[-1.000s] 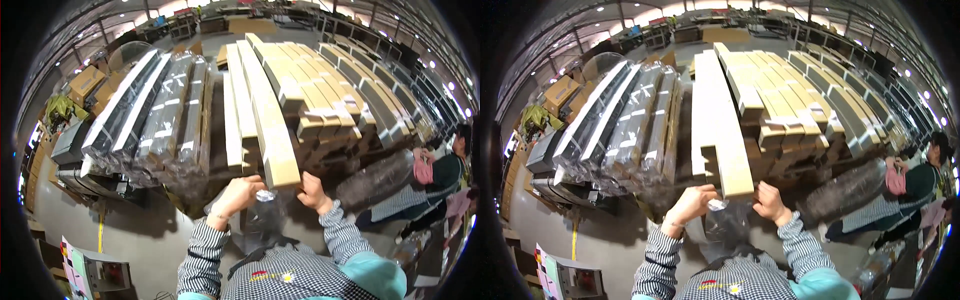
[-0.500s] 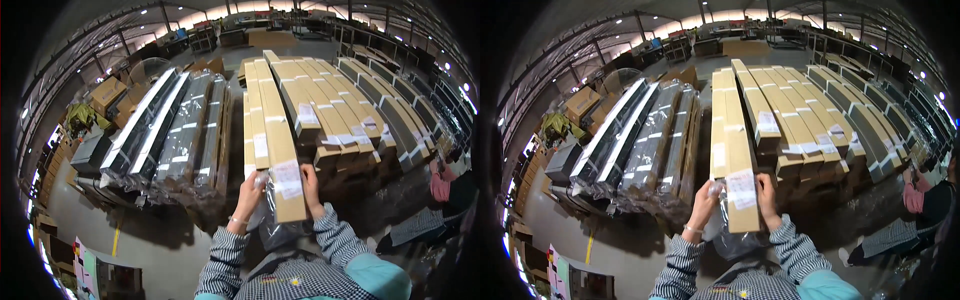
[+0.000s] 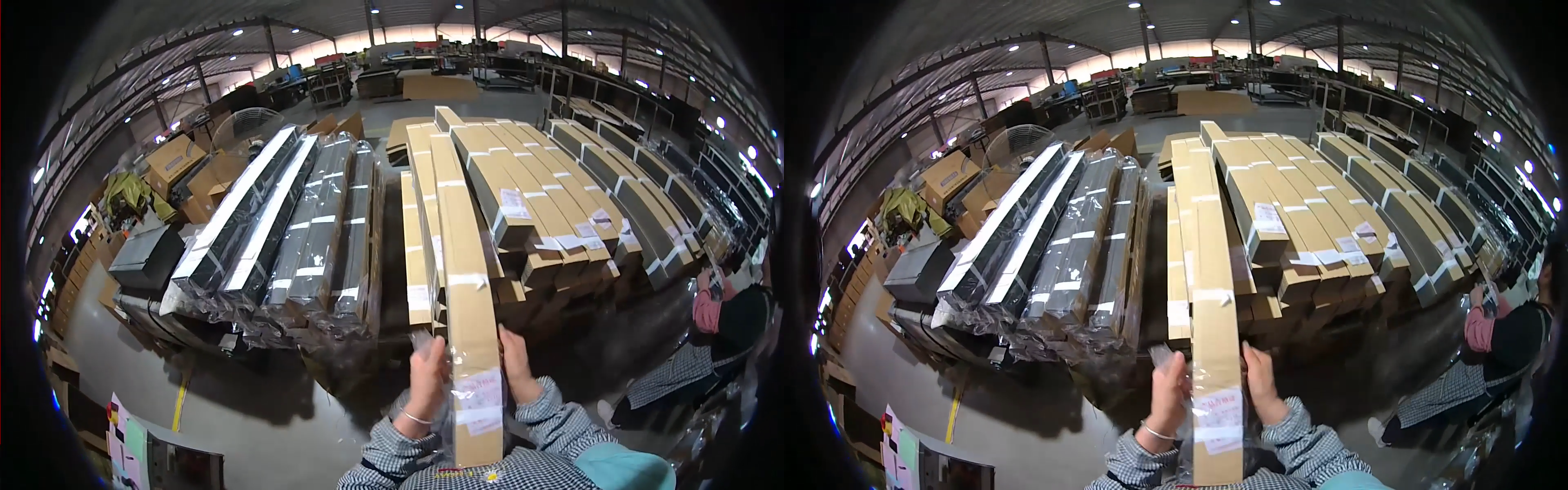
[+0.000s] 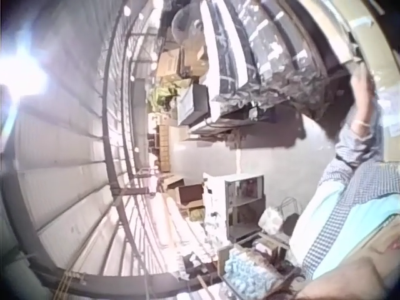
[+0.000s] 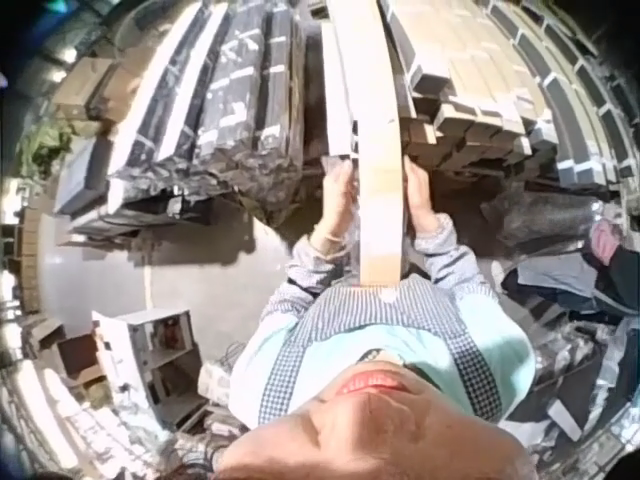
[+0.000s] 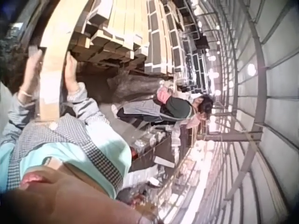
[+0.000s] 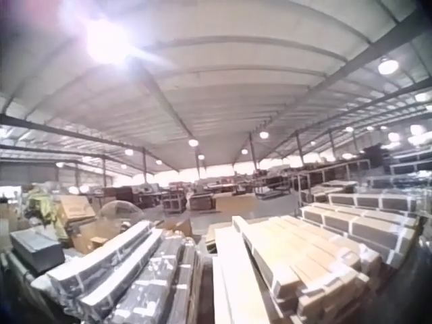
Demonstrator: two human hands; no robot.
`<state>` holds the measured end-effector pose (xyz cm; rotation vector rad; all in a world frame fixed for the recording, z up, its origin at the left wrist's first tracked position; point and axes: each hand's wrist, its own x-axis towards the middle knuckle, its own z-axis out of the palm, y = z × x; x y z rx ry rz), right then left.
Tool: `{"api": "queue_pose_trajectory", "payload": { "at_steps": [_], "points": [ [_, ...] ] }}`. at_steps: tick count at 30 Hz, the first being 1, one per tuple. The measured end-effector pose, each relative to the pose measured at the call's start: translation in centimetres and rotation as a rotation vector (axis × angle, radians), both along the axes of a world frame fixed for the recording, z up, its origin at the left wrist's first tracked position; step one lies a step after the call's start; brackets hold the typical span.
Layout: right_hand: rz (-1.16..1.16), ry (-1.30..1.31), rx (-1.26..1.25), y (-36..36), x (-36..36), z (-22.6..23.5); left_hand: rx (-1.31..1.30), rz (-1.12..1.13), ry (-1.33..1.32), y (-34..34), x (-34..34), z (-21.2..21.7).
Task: Packaging long metal or plastic parts into plastic sleeves in a manufacturing facility.
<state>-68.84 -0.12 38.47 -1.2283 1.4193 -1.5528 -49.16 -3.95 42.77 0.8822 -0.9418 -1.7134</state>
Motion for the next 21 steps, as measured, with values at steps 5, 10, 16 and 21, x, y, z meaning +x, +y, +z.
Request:
{"api": "queue_pose_trajectory", "payload": {
  "at_steps": [5,10,16,21],
  "points": [
    [-0.076,0.499,-0.023,1.5,-1.8,-11.8,-0.14,0.145,-0.241,1.2,-3.4,-8.3],
    [-0.368,-0.098,0.63,1.4,1.1,-11.6,-0.288,0.135,-0.747,2.0,-0.8,-18.6],
    [0.089,-0.416,0.034,1.0,-0.3,-18.7,-0.366,0.047,-0.917,4.0,1.3,-14.3],
    [0.174,-0.37,0.112,0.7,4.3,-11.8,-0.345,0.196,-0.703,8.1,6.0,-8.0]
  ]
}}
